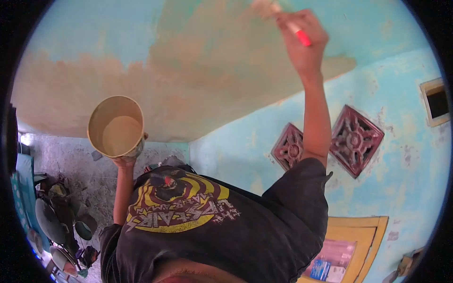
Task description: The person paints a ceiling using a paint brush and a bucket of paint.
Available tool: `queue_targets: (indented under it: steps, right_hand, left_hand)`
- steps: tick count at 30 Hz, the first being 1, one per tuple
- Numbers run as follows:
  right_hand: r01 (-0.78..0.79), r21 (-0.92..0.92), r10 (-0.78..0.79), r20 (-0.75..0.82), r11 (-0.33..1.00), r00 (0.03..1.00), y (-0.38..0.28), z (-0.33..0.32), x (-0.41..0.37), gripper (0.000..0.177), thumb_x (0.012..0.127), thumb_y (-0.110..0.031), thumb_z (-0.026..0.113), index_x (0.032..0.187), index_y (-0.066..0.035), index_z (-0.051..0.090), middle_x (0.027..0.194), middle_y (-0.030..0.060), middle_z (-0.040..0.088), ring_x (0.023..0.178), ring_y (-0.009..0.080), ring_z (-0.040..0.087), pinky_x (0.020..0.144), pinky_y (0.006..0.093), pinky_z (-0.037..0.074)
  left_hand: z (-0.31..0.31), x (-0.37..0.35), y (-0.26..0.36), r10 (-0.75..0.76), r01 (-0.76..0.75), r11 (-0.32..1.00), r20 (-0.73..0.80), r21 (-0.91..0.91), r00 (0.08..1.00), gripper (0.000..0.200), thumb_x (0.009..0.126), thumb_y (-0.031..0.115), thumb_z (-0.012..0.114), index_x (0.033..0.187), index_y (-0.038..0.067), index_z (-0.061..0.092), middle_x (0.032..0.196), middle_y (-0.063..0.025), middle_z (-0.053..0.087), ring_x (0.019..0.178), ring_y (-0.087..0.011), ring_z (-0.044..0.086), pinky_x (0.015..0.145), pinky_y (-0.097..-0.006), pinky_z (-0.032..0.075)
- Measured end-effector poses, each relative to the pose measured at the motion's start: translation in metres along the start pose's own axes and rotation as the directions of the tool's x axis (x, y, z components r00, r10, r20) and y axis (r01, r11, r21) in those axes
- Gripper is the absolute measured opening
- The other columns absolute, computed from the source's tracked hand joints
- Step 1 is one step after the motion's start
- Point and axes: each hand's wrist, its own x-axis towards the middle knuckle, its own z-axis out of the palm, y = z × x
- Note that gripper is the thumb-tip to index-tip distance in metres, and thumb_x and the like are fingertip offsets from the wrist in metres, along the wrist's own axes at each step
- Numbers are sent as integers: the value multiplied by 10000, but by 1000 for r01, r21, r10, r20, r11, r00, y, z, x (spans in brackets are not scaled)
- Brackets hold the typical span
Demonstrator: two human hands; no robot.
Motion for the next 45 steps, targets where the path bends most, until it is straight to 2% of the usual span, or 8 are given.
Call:
queue_targets:
  steps: [4, 12, 18, 28, 33, 36, 41, 45]
  right_hand:
    - [93, -204, -151, -294, 975, 944, -12, 8, -7, 82, 850, 63, 755, 889, -8, 750, 842, 85, 681, 782, 230, 717, 721, 310, 605]
    - [-452, 83, 368, 459, 888, 808, -110, 170, -245, 187, 807, -52, 723, 978, -122, 748, 906, 55, 662, 738, 214, 666, 607, 329, 534]
    - [-420, 177, 145, 764, 890, 629, -159, 263, -344, 239, 822, -63, 682, 1044, -127, 742, 998, 67, 654, 770, 266, 676, 691, 360, 545]
    - [-292, 204, 232, 273, 934, 934, -37, 114, -191, 178, 843, -32, 770, 1006, -105, 762, 920, 55, 675, 780, 203, 696, 660, 305, 563]
    - [-37, -428, -62, -215, 903, 975, 2, 29, -129, 159, 802, 24, 818, 923, -62, 761, 907, 57, 708, 753, 163, 686, 680, 278, 589]
    - [-94, -441, -55, -313, 892, 948, 16, 47, -155, 129, 795, -23, 842, 890, -47, 757, 855, 53, 715, 734, 152, 675, 663, 283, 570]
    - [-370, -165, 395, 165, 914, 904, -99, 180, -334, 62, 902, -136, 672, 857, -112, 637, 757, 86, 584, 648, 279, 604, 531, 433, 482]
    - [-827, 88, 768, 326, 556, 551, -204, 182, -409, 92, 920, -111, 711, 1000, -93, 752, 777, 110, 514, 665, 275, 552, 583, 419, 445]
  left_hand:
    - [-7, -5, -3, -52, 52, 998, -2, -44, 999, 838, 902, 627, 608, 1530, 135, 350, 1521, -197, 403, 1334, -471, 453, 1013, -760, 403]
    - [-26, -19, 18, -12, 7, 999, -123, -45, 992, 868, 901, 592, 633, 1536, 81, 333, 1535, -224, 385, 1381, -476, 399, 1033, -722, 396]
    - [40, -10, 24, -77, 77, 997, 39, -17, 996, 878, 882, 585, 659, 1539, 97, 344, 1544, -237, 372, 1428, -517, 302, 1001, -689, 420]
    - [32, -32, 41, -89, 85, 995, 102, 45, 991, 868, 902, 615, 613, 1568, 149, 311, 1574, -228, 337, 1435, -552, 275, 1032, -742, 379]
    - [50, -36, 49, -25, 23, 832, -5, 554, 1000, 855, 917, 610, 599, 1577, 163, 291, 1586, -208, 331, 1442, -551, 262, 1046, -751, 361]
    - [55, -24, 44, -66, 41, 973, 103, 227, 992, 846, 921, 615, 589, 1578, 173, 292, 1589, -181, 339, 1439, -542, 275, 1020, -743, 382]
    - [58, -19, 32, -56, 19, 977, 165, 214, 985, 853, 919, 639, 573, 1579, 178, 292, 1591, -169, 338, 1438, -526, 285, 992, -727, 407]
    - [82, -16, 25, -67, 52, 995, 184, 83, 981, 867, 912, 655, 571, 1577, 174, 292, 1589, -171, 337, 1435, -525, 292, 979, -727, 416]
